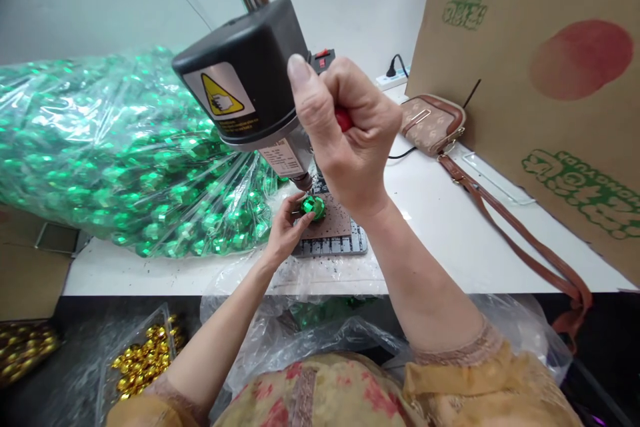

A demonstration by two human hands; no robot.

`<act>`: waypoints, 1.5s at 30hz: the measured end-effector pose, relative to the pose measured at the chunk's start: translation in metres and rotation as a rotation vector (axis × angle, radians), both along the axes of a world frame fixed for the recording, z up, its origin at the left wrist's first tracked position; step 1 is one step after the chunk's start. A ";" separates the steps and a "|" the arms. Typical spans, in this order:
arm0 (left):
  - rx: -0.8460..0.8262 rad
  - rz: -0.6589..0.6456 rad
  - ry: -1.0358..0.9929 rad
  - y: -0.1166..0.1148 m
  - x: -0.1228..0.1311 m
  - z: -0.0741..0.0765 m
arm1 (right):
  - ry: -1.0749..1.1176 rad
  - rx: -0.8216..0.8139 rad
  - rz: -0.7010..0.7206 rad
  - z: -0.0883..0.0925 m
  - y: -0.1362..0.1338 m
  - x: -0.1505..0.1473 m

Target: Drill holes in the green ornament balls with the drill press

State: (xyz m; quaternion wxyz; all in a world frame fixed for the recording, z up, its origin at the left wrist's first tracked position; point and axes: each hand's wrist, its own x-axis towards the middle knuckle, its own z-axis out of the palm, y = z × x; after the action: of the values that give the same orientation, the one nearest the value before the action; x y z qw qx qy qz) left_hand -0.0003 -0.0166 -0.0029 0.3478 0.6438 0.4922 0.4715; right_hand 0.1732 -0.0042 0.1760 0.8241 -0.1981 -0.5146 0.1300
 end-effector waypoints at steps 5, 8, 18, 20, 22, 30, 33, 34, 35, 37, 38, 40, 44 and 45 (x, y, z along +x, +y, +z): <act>0.061 0.064 0.070 0.001 0.004 0.000 | -0.009 -0.006 0.013 0.002 -0.003 0.000; 0.084 0.071 0.147 0.003 0.004 0.001 | -0.015 -0.011 -0.007 0.002 -0.004 0.000; 0.172 0.071 0.226 0.004 0.016 0.001 | -0.017 -0.014 -0.026 0.002 -0.003 -0.001; 0.162 0.081 0.233 0.003 0.019 -0.001 | -0.021 -0.031 -0.034 0.002 -0.003 -0.001; 0.152 0.081 0.226 0.001 0.021 -0.003 | -0.028 -0.034 -0.037 0.002 -0.003 -0.001; 0.100 0.074 0.153 -0.002 0.019 -0.009 | -0.012 0.042 -0.004 -0.004 -0.002 -0.001; 0.109 0.073 0.150 -0.001 0.019 -0.009 | -0.014 0.061 -0.029 -0.011 -0.003 -0.002; 0.114 0.075 0.151 -0.001 0.019 -0.009 | -0.020 0.050 -0.048 -0.014 -0.003 -0.002; 0.120 0.077 0.152 -0.002 0.019 -0.009 | -0.029 0.033 -0.067 -0.017 -0.002 -0.002; 0.128 0.081 0.155 -0.002 0.019 -0.008 | -0.024 0.034 -0.084 -0.022 -0.002 -0.003; 0.131 0.081 0.157 -0.002 0.020 -0.008 | -0.017 0.058 -0.077 -0.024 -0.001 -0.003; 0.133 0.080 0.160 -0.003 0.020 -0.007 | 0.004 0.113 -0.053 -0.028 0.000 -0.003; 0.137 0.078 0.170 -0.003 0.020 -0.006 | 0.030 0.129 -0.030 -0.033 -0.001 -0.005; 0.140 0.079 0.173 -0.004 0.020 -0.006 | 0.036 0.126 -0.029 -0.034 -0.002 -0.006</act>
State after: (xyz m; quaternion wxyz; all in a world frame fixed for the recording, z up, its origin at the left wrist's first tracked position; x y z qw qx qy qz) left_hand 0.0198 -0.0202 -0.0091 0.2394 0.6847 0.5114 0.4608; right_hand 0.1676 -0.0057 0.1419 0.8458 -0.1508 -0.5040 0.0889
